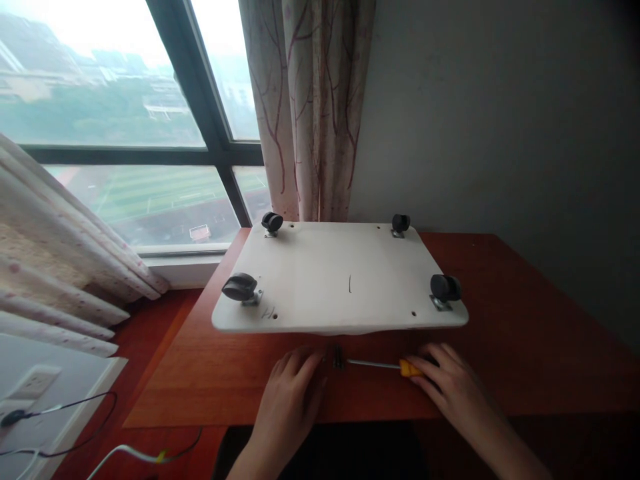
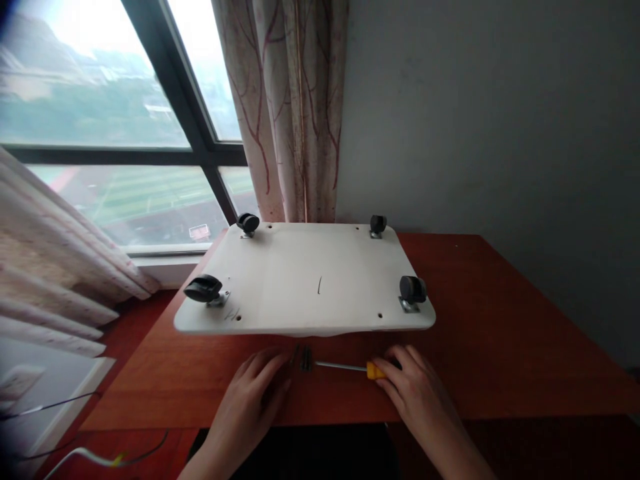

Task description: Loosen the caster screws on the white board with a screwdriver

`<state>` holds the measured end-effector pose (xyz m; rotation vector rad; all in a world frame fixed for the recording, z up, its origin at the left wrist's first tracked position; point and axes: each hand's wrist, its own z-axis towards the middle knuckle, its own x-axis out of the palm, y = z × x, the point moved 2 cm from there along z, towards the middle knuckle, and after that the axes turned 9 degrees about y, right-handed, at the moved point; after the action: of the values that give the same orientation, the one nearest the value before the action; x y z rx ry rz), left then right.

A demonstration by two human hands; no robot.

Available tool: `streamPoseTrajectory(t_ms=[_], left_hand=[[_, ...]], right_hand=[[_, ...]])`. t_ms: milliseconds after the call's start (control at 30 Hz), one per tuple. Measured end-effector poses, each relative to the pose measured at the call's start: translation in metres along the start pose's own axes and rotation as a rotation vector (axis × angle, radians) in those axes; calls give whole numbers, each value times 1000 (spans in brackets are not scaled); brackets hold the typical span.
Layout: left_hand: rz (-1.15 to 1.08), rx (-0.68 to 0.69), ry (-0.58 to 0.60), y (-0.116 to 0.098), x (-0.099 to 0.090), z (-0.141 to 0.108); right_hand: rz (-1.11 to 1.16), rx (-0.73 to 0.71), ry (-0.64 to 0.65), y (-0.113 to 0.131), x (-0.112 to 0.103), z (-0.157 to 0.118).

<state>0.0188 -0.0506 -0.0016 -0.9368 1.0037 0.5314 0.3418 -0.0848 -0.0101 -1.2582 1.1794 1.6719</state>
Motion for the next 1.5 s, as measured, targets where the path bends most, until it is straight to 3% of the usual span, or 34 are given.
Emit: streamPoseTrajectory(t_ms=[233, 500, 800, 1500], left_hand=[[0, 47, 1, -18, 11, 13], [-1, 63, -19, -15, 18, 7], [-11, 25, -7, -4, 12, -7], [-61, 11, -51, -6, 0, -5]], right_hand=[[-20, 7, 3, 4, 3, 5], [24, 7, 27, 13, 9, 9], [85, 11, 30, 27, 14, 18], [61, 29, 15, 17, 14, 11]])
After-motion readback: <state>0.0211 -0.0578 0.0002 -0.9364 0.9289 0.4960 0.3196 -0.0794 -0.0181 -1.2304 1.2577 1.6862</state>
